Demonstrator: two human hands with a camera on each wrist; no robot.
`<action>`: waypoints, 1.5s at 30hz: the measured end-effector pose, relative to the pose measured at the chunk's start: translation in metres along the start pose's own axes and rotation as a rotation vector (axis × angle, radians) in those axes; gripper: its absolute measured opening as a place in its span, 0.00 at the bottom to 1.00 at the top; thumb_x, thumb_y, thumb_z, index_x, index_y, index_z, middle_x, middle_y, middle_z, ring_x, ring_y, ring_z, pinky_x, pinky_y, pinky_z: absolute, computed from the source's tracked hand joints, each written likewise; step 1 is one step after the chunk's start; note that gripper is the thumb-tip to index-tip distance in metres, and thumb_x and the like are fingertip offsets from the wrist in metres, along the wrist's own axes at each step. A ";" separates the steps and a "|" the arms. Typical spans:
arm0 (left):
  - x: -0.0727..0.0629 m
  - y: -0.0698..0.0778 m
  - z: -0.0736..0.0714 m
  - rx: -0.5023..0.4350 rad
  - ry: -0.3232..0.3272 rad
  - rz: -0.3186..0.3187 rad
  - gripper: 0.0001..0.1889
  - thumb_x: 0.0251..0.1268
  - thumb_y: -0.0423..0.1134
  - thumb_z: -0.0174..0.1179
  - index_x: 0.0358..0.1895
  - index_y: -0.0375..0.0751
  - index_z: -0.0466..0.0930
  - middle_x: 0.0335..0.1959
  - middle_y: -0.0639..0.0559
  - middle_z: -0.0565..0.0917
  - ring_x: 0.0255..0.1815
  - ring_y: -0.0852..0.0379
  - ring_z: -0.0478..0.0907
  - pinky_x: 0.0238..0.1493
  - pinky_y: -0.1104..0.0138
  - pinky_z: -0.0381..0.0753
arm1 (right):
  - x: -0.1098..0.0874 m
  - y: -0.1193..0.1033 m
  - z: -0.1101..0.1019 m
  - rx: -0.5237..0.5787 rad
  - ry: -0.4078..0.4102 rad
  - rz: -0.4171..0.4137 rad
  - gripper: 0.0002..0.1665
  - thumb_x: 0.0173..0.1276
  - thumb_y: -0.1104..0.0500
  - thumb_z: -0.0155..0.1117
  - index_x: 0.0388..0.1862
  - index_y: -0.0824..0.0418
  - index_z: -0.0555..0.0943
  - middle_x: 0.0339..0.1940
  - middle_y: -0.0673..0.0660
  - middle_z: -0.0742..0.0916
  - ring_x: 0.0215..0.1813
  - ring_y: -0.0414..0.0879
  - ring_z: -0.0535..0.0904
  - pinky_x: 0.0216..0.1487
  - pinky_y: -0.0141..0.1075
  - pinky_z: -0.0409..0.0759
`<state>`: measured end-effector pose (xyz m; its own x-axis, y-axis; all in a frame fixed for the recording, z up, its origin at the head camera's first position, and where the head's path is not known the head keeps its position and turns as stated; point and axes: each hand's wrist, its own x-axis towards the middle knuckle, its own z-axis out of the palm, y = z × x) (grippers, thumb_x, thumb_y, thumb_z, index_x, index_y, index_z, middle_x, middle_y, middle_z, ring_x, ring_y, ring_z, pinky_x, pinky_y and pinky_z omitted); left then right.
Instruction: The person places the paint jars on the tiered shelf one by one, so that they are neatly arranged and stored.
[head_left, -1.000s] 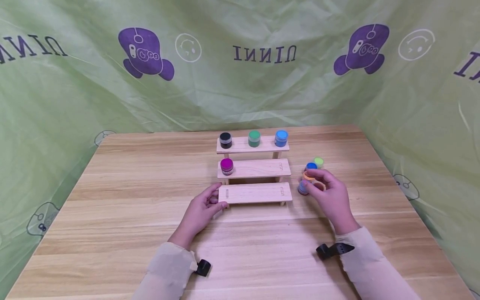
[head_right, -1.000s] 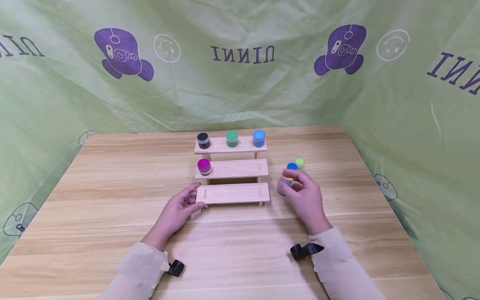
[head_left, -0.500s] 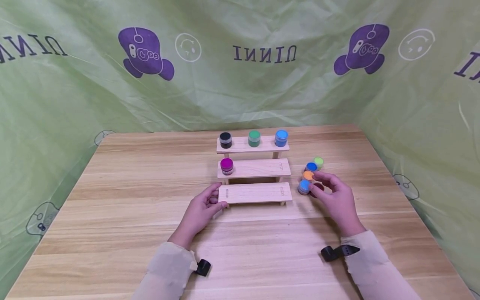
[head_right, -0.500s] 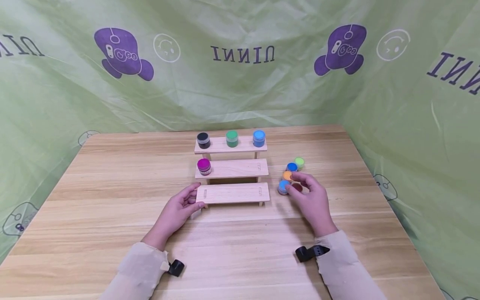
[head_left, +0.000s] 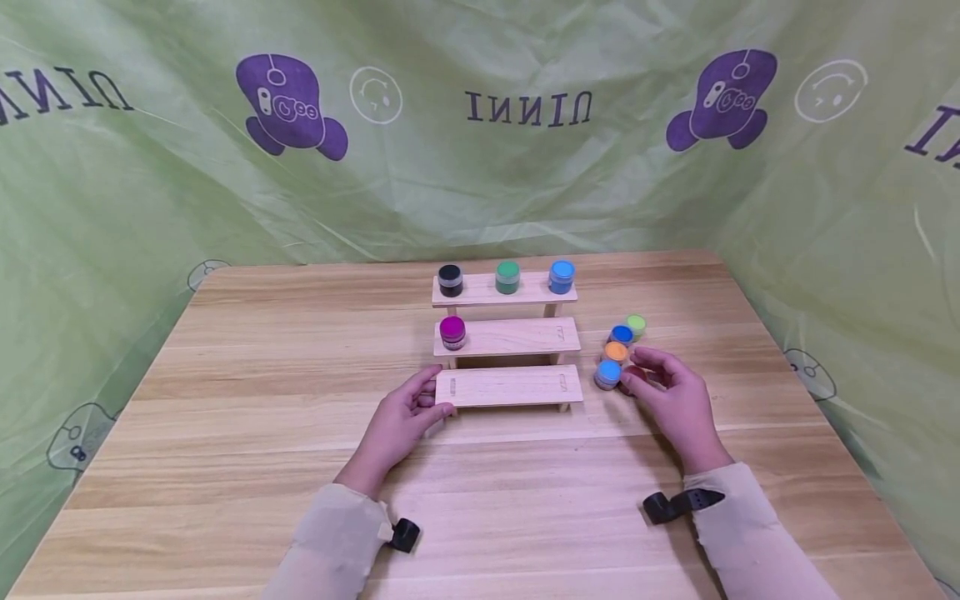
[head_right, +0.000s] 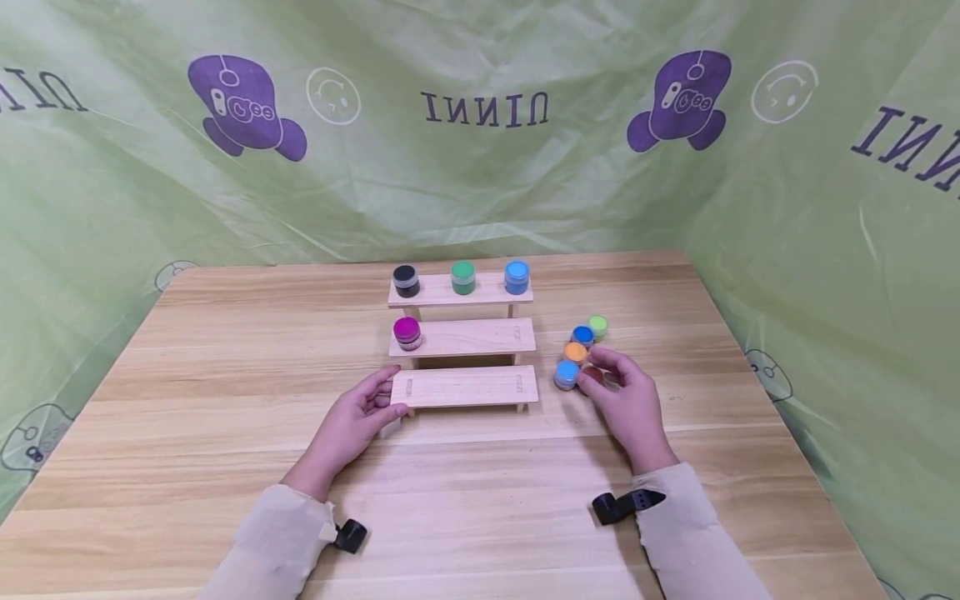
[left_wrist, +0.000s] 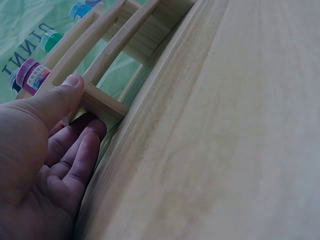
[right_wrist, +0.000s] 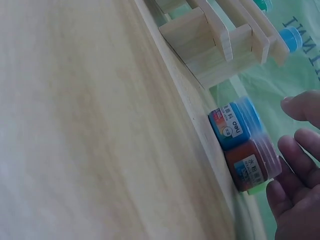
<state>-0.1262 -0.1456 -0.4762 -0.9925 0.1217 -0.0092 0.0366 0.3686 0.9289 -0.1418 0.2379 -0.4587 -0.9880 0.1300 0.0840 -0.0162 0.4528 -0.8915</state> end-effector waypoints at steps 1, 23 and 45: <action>0.000 0.000 0.000 -0.002 -0.002 0.000 0.35 0.60 0.35 0.72 0.71 0.41 0.71 0.51 0.47 0.84 0.45 0.55 0.83 0.48 0.67 0.83 | 0.000 0.001 0.000 0.000 -0.005 0.006 0.28 0.68 0.57 0.71 0.65 0.65 0.77 0.59 0.61 0.83 0.56 0.43 0.81 0.53 0.18 0.75; -0.002 0.000 -0.004 -0.004 -0.005 -0.016 0.34 0.60 0.36 0.72 0.71 0.45 0.72 0.51 0.49 0.84 0.45 0.56 0.83 0.48 0.67 0.82 | 0.005 0.017 -0.013 -0.177 -0.103 0.050 0.37 0.66 0.46 0.73 0.65 0.66 0.76 0.56 0.66 0.83 0.52 0.54 0.78 0.42 0.19 0.74; 0.000 -0.001 -0.001 -0.011 -0.002 -0.016 0.35 0.60 0.35 0.72 0.72 0.43 0.71 0.52 0.48 0.83 0.46 0.55 0.82 0.50 0.67 0.82 | 0.004 0.018 -0.014 -0.108 -0.009 0.089 0.34 0.67 0.43 0.71 0.62 0.65 0.78 0.57 0.63 0.82 0.54 0.48 0.76 0.44 0.16 0.74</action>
<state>-0.1258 -0.1465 -0.4770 -0.9928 0.1175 -0.0251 0.0191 0.3606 0.9325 -0.1439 0.2588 -0.4685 -0.9861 0.1660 0.0027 0.0872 0.5320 -0.8423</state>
